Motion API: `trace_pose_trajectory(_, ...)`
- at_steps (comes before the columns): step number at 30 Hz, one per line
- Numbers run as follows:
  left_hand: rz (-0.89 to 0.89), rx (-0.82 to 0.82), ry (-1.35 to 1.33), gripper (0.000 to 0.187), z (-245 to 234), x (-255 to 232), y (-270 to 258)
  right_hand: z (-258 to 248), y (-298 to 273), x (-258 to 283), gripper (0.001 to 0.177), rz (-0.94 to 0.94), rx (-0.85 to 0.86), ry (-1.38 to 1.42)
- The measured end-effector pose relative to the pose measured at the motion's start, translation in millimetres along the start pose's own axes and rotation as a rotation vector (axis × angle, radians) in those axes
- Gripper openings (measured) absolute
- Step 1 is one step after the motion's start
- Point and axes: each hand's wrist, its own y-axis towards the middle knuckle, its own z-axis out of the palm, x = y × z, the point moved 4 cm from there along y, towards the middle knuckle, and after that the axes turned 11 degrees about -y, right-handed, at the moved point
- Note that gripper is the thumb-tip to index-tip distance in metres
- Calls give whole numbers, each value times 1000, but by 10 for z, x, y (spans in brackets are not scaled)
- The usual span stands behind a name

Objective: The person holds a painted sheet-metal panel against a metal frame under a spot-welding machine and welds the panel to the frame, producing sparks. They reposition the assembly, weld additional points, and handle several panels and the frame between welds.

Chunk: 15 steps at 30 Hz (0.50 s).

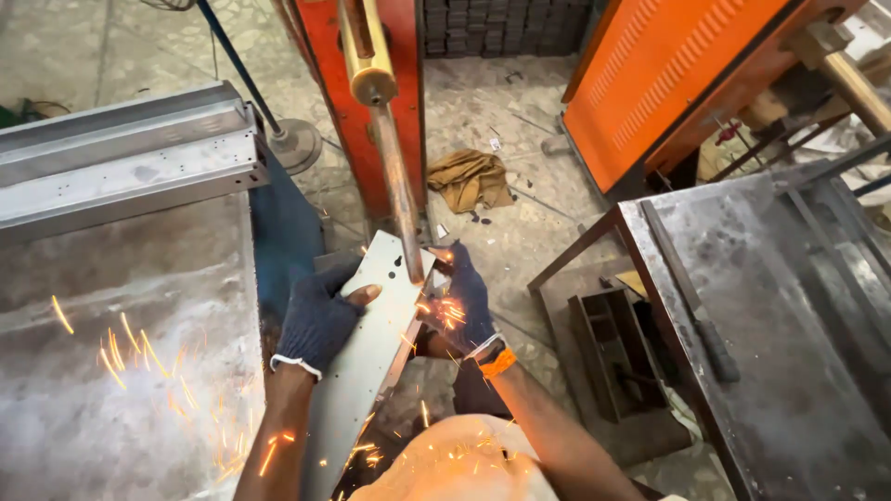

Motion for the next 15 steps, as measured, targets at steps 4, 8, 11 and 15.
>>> trace_pose_trajectory(4,181,-31,89,39,38,-75,5,-75,-13,70,67,-53,-11,2)
trace_pose_trajectory(8,135,-93,69,35,58,-176,120,-77,144,89,59,39,42,113)
trace_pose_trajectory(11,35,-118,48,33,107,-129,215,-110,195,49,62,58,36,87)
trace_pose_trajectory(15,115,-126,8,33,133,-96,243,-20,164,-170,55,204,109,303)
